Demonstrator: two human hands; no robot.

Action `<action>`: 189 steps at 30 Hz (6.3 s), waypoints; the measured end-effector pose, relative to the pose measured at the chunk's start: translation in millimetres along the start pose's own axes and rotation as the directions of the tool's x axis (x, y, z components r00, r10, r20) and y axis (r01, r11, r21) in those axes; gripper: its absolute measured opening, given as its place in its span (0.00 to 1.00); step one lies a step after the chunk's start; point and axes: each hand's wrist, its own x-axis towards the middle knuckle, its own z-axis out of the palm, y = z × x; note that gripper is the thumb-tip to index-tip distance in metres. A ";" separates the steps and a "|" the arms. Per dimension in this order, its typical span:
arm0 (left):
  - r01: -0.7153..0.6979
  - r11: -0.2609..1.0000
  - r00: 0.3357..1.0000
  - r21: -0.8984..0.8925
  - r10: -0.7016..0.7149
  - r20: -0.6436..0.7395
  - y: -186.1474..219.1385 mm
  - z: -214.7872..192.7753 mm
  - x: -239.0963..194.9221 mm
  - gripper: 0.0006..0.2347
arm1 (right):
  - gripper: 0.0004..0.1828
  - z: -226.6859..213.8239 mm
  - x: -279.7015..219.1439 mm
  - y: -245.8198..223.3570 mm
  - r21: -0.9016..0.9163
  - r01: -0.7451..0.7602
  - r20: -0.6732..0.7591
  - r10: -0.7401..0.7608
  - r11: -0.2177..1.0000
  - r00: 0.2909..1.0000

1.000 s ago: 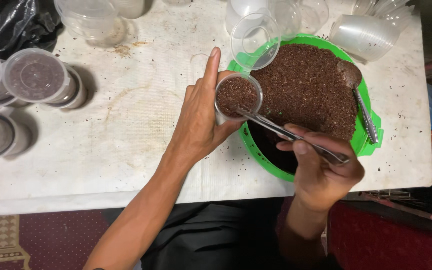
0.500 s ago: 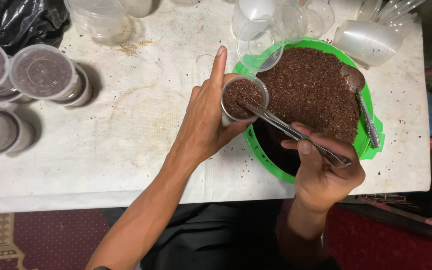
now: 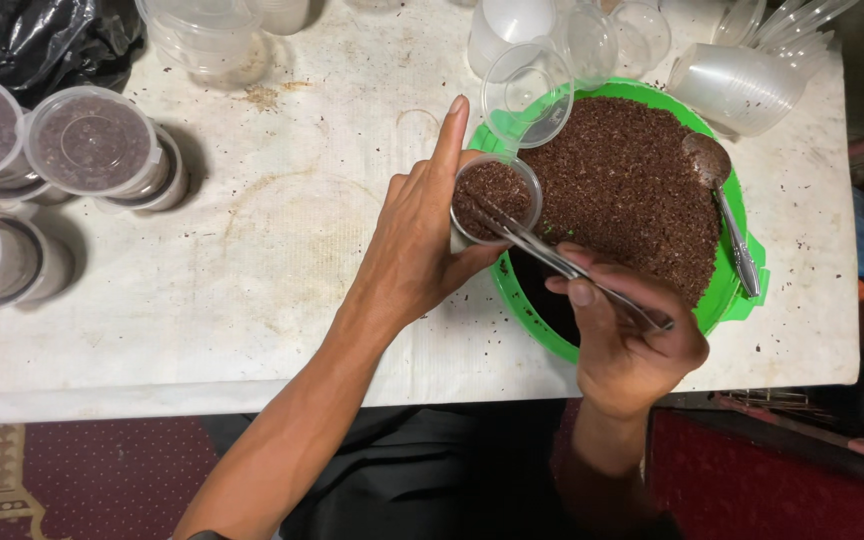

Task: The person uses tongs to transfer a brown granular substance from a large green bowl into small clear plastic cups. They repeatedly scoop and pack the material into each cup, then place the filled cups on the table.

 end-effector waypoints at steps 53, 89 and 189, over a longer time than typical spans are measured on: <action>0.058 0.996 0.998 0.063 -0.057 -0.024 5.3 1.7 -0.8 0.46 | 0.04 -42.0 -1.5 -1.9 -0.337 -0.117 0.158 0.178 0.934 0.971; 0.057 0.998 0.998 -0.020 -0.057 -0.002 12.6 -3.8 0.3 0.45 | 0.05 -28.2 -5.8 -2.9 -0.124 -0.033 -0.116 0.018 0.992 0.993; 0.086 0.992 0.996 0.094 -0.082 -0.043 3.5 3.1 -0.4 0.49 | 0.06 -47.3 10.2 7.6 -0.296 0.024 0.330 0.079 0.955 0.941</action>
